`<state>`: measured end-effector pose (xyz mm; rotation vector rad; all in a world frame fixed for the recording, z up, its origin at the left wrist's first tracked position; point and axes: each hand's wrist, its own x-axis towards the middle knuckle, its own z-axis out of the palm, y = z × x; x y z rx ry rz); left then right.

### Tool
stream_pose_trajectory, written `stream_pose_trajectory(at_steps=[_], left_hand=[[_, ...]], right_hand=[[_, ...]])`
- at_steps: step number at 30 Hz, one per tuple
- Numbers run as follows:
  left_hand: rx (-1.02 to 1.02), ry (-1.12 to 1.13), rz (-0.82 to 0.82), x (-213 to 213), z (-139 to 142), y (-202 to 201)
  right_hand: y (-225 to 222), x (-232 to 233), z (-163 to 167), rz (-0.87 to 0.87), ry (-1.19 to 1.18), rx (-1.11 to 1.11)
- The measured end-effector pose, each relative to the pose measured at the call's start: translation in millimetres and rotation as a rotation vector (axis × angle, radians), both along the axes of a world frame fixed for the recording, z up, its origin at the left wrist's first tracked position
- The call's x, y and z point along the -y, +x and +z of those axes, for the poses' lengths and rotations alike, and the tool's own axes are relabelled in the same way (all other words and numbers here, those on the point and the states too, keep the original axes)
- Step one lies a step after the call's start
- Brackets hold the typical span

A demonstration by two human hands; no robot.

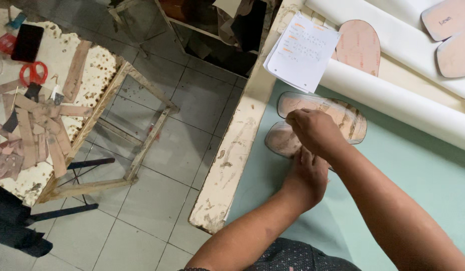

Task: The person places cardboard shoe sole patterns onto a light green sheet and traces their outlines with a pencil. They repeat this process for multiple patterns, adjusting the sheet and patterns as needed.

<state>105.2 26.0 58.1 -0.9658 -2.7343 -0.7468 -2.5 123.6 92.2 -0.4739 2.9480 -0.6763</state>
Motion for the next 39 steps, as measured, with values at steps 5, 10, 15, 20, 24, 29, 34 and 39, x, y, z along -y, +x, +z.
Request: stream_pose_trajectory(at_steps=[5, 10, 15, 20, 24, 29, 34, 39], left_hand=[[0.184, -0.138, -0.060, -5, -5, -14], [0.223, -0.064, -0.011, -14, -9, -38], [0.422, -0.491, -0.106, -27, 7, -58], [0.249, -0.446, -0.038, -25, 14, -58], [0.283, -0.477, -0.024, -27, 7, -55], [0.059, -0.368, 0.080, -36, -14, -55], [-0.130, -0.214, 0.178, -36, -29, -53], [0.090, -0.217, 0.074, -30, -21, -53]], right_hand=[[0, -14, 4, -0.129, 0.040, 0.118], [-14, -4, 2, -0.070, -0.046, 0.083], [-37, 10, 3, -0.042, -0.120, 0.077], [-56, 14, -5, -0.049, -0.106, -0.023], [-66, 2, -13, -0.064, -0.102, -0.107], [-57, -32, -12, -0.112, -0.109, -0.156], [-31, -81, -1, -0.254, -0.006, -0.075], [9, -131, 1, -0.396, -0.033, -0.081]])
